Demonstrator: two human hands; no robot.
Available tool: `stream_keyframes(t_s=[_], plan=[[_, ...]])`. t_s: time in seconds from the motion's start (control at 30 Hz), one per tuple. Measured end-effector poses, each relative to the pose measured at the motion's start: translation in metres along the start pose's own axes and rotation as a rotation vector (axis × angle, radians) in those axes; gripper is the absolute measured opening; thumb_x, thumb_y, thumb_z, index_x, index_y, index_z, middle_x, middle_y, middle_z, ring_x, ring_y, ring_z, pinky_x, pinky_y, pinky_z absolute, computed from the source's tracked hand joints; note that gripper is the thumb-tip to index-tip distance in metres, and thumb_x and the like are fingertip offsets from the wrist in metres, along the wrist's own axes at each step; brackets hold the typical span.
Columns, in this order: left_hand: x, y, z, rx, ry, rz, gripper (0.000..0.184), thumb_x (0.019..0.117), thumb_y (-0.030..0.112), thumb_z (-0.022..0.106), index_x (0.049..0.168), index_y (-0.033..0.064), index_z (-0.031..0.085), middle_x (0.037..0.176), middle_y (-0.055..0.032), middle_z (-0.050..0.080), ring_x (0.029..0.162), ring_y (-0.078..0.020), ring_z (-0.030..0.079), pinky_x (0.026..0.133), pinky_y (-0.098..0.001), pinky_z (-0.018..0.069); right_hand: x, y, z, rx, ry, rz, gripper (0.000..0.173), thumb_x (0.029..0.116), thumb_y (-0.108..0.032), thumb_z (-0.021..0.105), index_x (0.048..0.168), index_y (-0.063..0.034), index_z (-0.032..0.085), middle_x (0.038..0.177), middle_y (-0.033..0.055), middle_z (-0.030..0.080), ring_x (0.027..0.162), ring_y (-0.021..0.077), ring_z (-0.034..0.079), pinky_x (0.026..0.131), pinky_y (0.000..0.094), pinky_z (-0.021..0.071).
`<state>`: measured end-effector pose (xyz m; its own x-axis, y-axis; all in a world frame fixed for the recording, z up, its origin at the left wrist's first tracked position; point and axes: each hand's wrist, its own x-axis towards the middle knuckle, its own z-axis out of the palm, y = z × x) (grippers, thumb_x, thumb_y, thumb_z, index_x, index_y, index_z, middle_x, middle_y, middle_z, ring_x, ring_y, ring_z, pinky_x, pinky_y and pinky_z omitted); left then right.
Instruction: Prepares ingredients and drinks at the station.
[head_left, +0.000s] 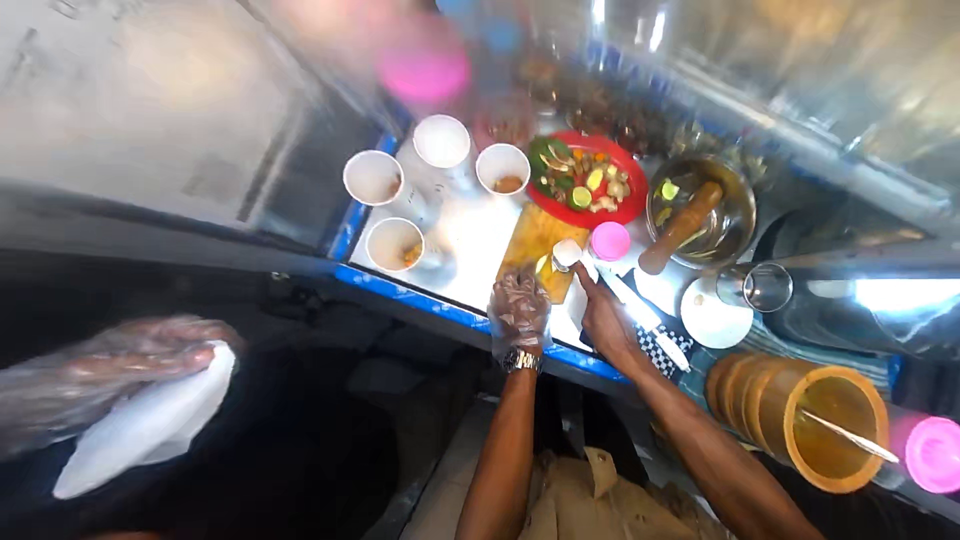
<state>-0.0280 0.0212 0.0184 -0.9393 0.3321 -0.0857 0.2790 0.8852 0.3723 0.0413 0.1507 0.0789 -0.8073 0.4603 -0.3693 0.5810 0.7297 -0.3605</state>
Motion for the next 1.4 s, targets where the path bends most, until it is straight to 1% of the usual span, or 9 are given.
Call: stream_keyframes(t_s=[0.17, 0.27, 0.43, 0.53, 0.6, 0.73, 1.07, 1.23, 1.4], plan=[[-0.007, 0.000, 0.003, 0.025, -0.010, -0.001, 0.045, 0.1035, 0.033, 0.050, 0.148, 0.0247, 0.054, 0.145, -0.0116, 0.056, 0.128, -0.0336, 0.057, 0.100, -0.0565, 0.0495, -0.009, 0.005, 0.017, 0.022, 0.056, -0.045, 0.072, 0.0986, -0.006, 0.053, 0.163, -0.0307, 0.032, 0.105, 0.0170, 0.066, 0.070, 0.0335, 0.068, 0.058, 0.0517, 0.0571], [0.008, 0.000, 0.003, 0.036, 0.018, 0.002, 0.043, 0.1041, 0.034, 0.049, 0.145, 0.0237, 0.057, 0.141, -0.0120, 0.059, 0.124, -0.0341, 0.059, 0.098, -0.0562, 0.0501, 0.002, -0.005, 0.002, 0.021, -0.012, -0.019, 0.072, 0.0997, -0.008, 0.052, 0.163, -0.0333, 0.029, 0.109, 0.0177, 0.068, 0.078, 0.0357, 0.069, 0.066, 0.0541, 0.0571], [-0.005, 0.004, -0.002, 0.069, -0.001, -0.005, 0.044, 0.1049, 0.035, 0.047, 0.146, 0.0226, 0.055, 0.141, -0.0124, 0.059, 0.124, -0.0340, 0.060, 0.098, -0.0556, 0.0510, -0.012, 0.011, 0.023, 0.028, 0.052, -0.033, 0.070, 0.0995, -0.008, 0.054, 0.162, -0.0289, 0.033, 0.111, 0.0199, 0.067, 0.074, 0.0364, 0.070, 0.062, 0.0541, 0.0577], [0.000, 0.002, 0.002, 0.086, 0.013, -0.004, 0.045, 0.1049, 0.038, 0.046, 0.147, 0.0237, 0.054, 0.143, -0.0120, 0.058, 0.126, -0.0331, 0.059, 0.099, -0.0557, 0.0500, -0.004, -0.002, -0.005, 0.040, -0.009, -0.005, 0.067, 0.1021, -0.009, 0.049, 0.162, -0.0328, 0.032, 0.111, 0.0187, 0.069, 0.082, 0.0366, 0.070, 0.069, 0.0553, 0.0577], [-0.002, 0.002, 0.001, 0.081, -0.008, -0.011, 0.045, 0.1044, 0.037, 0.047, 0.147, 0.0256, 0.054, 0.142, -0.0105, 0.059, 0.125, -0.0322, 0.059, 0.099, -0.0551, 0.0505, -0.010, 0.001, 0.000, 0.039, 0.046, -0.022, 0.068, 0.1024, -0.009, 0.047, 0.163, -0.0327, 0.029, 0.107, 0.0167, 0.066, 0.076, 0.0339, 0.069, 0.063, 0.0520, 0.0578], [0.009, 0.007, -0.005, 0.083, -0.055, -0.034, 0.044, 0.1020, 0.035, 0.052, 0.145, 0.0249, 0.058, 0.139, -0.0122, 0.061, 0.123, -0.0333, 0.061, 0.098, -0.0556, 0.0505, -0.001, 0.000, -0.002, 0.030, -0.033, 0.004, 0.068, 0.1024, -0.011, 0.047, 0.163, -0.0356, 0.029, 0.109, 0.0172, 0.070, 0.086, 0.0356, 0.070, 0.074, 0.0536, 0.0574], [0.012, 0.013, -0.007, 0.153, -0.013, -0.070, 0.039, 0.1012, 0.035, 0.051, 0.135, 0.0258, 0.067, 0.129, -0.0106, 0.069, 0.117, -0.0304, 0.066, 0.096, -0.0494, 0.0534, 0.002, -0.003, -0.006, 0.051, -0.014, 0.011, 0.064, 0.1019, -0.011, 0.042, 0.161, -0.0321, 0.035, 0.113, 0.0160, 0.071, 0.085, 0.0340, 0.072, 0.072, 0.0511, 0.0585], [0.016, 0.022, -0.027, 0.044, -0.017, -0.114, 0.045, 0.0987, 0.036, 0.055, 0.139, 0.0198, 0.064, 0.137, -0.0162, 0.064, 0.123, -0.0341, 0.062, 0.101, -0.0516, 0.0502, 0.011, 0.003, -0.015, 0.084, -0.128, 0.039, 0.064, 0.1029, -0.012, 0.040, 0.163, -0.0329, 0.031, 0.115, 0.0159, 0.071, 0.094, 0.0354, 0.071, 0.081, 0.0538, 0.0570], [0.029, 0.031, -0.023, 0.020, 0.065, -0.013, 0.043, 0.0953, 0.047, 0.058, 0.133, 0.0299, 0.069, 0.140, -0.0120, 0.063, 0.127, -0.0339, 0.060, 0.104, -0.0552, 0.0471, -0.018, 0.014, 0.000, 0.280, 0.211, -0.099, 0.049, 0.1047, -0.009, 0.045, 0.153, -0.0045, 0.048, 0.122, 0.0216, 0.072, 0.092, 0.0378, 0.075, 0.080, 0.0552, 0.0603]])
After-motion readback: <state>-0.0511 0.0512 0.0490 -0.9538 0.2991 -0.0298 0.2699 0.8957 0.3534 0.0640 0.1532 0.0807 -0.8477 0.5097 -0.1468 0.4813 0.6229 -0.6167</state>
